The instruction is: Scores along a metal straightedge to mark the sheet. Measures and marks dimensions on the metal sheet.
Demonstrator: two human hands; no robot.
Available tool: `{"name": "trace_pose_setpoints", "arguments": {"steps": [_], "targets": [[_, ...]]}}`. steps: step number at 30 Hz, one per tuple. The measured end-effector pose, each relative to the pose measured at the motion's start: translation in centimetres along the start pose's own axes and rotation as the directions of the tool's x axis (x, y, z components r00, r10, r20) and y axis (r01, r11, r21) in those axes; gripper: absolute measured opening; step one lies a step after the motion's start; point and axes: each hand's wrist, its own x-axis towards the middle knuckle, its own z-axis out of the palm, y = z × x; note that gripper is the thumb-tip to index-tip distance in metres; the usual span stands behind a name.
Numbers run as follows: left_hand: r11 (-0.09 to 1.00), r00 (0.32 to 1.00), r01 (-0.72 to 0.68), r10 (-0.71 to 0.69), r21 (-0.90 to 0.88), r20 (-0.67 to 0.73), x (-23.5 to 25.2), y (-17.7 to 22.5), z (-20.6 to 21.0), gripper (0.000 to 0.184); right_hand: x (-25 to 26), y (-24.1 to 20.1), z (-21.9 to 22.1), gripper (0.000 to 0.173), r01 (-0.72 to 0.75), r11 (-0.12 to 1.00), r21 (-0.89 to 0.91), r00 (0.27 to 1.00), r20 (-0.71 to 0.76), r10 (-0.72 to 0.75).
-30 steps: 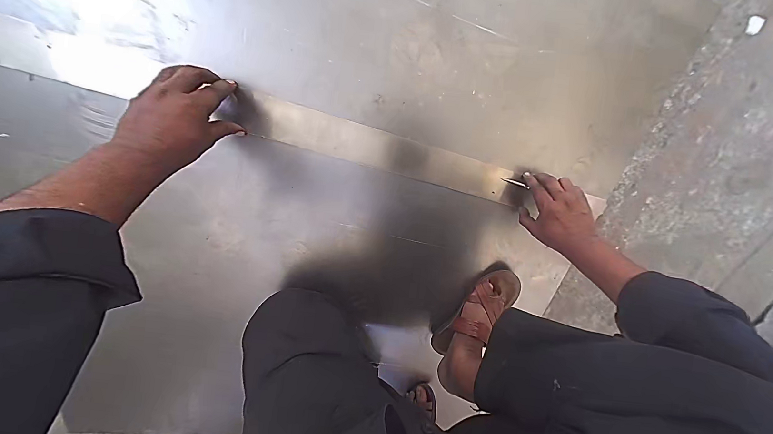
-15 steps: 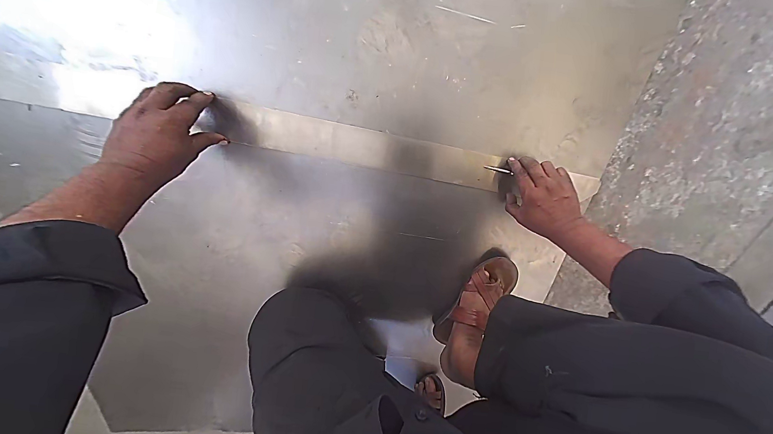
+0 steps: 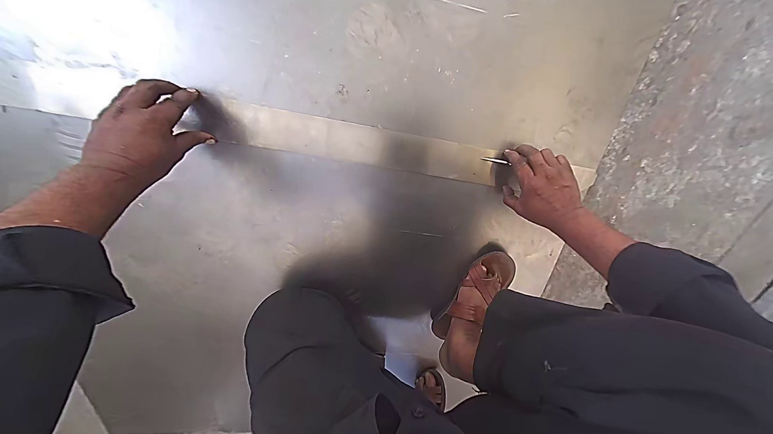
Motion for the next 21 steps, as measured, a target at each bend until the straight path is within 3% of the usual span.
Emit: {"name": "trace_pose_setpoints", "arguments": {"steps": [21], "targets": [[1.000,1.000,0.003,-0.003,0.023,0.008,0.1,-1.2,0.6,0.058,0.4,0.2,-0.2,0.061,0.024,1.000,-0.008,0.999,0.037,-0.024]]}}
